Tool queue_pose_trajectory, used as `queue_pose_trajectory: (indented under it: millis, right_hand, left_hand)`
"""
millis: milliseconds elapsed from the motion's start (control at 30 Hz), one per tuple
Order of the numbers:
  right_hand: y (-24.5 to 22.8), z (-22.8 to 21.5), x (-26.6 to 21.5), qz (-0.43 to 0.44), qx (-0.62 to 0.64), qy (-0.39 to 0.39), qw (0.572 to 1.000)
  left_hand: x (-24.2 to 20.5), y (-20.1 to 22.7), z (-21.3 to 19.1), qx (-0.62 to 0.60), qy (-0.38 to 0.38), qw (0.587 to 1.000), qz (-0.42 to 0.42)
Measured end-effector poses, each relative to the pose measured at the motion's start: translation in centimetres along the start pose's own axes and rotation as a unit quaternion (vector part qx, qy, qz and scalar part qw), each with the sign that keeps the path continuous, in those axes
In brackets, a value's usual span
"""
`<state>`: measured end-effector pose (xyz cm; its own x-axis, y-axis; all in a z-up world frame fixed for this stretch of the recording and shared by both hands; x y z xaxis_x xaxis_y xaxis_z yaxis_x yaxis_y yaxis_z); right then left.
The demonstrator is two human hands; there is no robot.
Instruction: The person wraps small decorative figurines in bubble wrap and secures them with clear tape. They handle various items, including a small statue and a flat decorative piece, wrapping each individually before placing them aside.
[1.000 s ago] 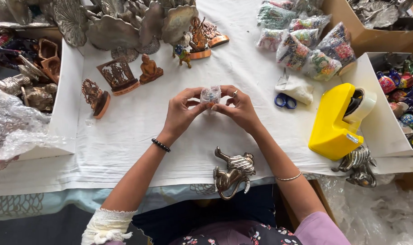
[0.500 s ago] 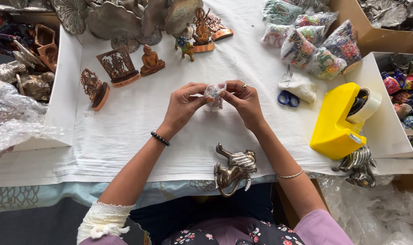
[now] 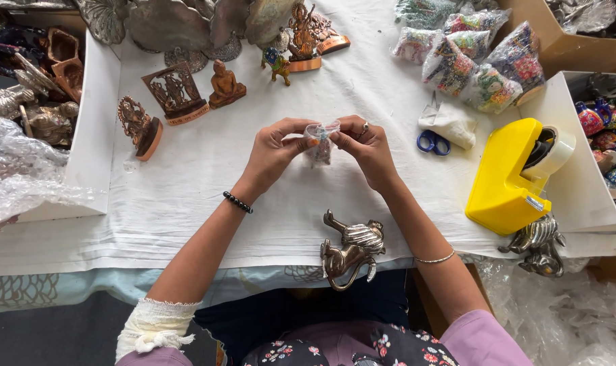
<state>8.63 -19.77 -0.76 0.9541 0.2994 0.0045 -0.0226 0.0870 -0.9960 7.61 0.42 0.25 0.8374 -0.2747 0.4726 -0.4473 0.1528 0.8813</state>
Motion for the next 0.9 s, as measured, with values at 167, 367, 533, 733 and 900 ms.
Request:
queue_pose_trajectory:
  millis: [167, 367, 533, 733, 900]
  right_hand:
    - [-0.8, 0.5, -0.2, -0.021, -0.004, -0.044, 0.999]
    - [-1.3, 0.8, -0.3, -0.022, -0.03, -0.046, 0.998]
    - [-1.0, 1.2, -0.3, -0.041, -0.046, -0.02, 0.998]
    - [-1.2, 1.0, -0.5, -0.028, -0.032, 0.004, 0.999]
    - [0.3, 0.0, 0.1, -0.01, -0.045, 0.056, 0.997]
  left_hand:
    - [0.0, 0.1, -0.4, -0.011, 0.02, 1.0, 0.019]
    - [-0.2, 0.0, -0.5, 0.023, 0.053, 0.997, 0.052]
    - [-0.4, 1.2, -0.3, 0.122, 0.097, 0.983, 0.095]
    - [0.2, 1.4, -0.9, 0.103, 0.04, 0.993, 0.032]
    - [0.1, 0.4, -1.0, 0.077, 0.014, 0.996, 0.046]
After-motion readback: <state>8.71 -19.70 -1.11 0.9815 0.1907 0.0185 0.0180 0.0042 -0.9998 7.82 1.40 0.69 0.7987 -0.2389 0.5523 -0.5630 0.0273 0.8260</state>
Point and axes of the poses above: each hand's wrist, its own x-axis towards the middle knuckle, its own z-axis out of the palm, y = z × x, the point moved 5 cm from there along x, towards the middle knuckle, and after that the axes turned 11 degrees about z, right-handed, at the moved point
